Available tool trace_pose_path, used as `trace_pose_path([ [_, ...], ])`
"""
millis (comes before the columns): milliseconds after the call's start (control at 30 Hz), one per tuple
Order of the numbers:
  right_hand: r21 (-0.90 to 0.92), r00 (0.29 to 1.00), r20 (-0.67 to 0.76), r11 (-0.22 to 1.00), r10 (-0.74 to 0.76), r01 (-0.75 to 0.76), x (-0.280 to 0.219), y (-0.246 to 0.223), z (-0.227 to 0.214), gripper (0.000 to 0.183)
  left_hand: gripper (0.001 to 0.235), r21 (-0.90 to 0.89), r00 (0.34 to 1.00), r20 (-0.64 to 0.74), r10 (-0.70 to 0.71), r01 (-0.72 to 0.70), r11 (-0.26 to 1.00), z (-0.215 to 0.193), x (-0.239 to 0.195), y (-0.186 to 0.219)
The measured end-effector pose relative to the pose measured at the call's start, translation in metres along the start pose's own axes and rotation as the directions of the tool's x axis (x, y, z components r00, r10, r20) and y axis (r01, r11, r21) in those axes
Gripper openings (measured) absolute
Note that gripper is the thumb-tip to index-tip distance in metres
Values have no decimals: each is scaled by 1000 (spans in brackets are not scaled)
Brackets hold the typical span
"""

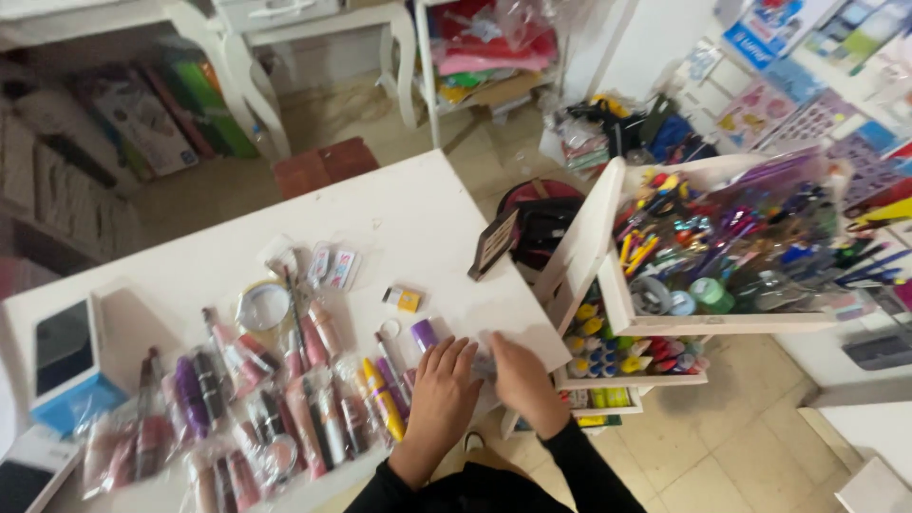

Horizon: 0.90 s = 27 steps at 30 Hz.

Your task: Managing shop inventory and organizing cosmetic products and hair accessories on shelves.

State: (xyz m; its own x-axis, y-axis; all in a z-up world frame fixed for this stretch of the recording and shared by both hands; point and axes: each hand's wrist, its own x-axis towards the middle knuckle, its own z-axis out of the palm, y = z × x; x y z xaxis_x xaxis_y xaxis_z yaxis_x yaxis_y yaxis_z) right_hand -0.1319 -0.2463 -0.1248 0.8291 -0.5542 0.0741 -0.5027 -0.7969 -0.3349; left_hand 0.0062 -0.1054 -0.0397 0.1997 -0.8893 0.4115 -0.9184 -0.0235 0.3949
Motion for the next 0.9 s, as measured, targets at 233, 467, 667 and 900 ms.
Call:
trace_pose_path([
  [233, 114, 996, 85, 993, 24, -33, 2, -46, -69, 26, 50, 41, 994, 41, -97, 95, 995, 30, 3, 10],
  [467, 125, 992, 75, 988, -103, 93, 26, -92, -111, 12, 35, -22, 952, -271, -141, 140, 990, -22, -3, 0],
  [667, 166, 983, 101, 977, -152, 134, 27, -135, -86, 37, 35, -41, 929, -306, -207, 204, 978, -57, -36, -14],
  [900, 516, 984, -77, 837, -163, 179, 21, -178, -80, 25, 45, -61, 903, -343, -259, 254, 965, -76, -52, -12],
])
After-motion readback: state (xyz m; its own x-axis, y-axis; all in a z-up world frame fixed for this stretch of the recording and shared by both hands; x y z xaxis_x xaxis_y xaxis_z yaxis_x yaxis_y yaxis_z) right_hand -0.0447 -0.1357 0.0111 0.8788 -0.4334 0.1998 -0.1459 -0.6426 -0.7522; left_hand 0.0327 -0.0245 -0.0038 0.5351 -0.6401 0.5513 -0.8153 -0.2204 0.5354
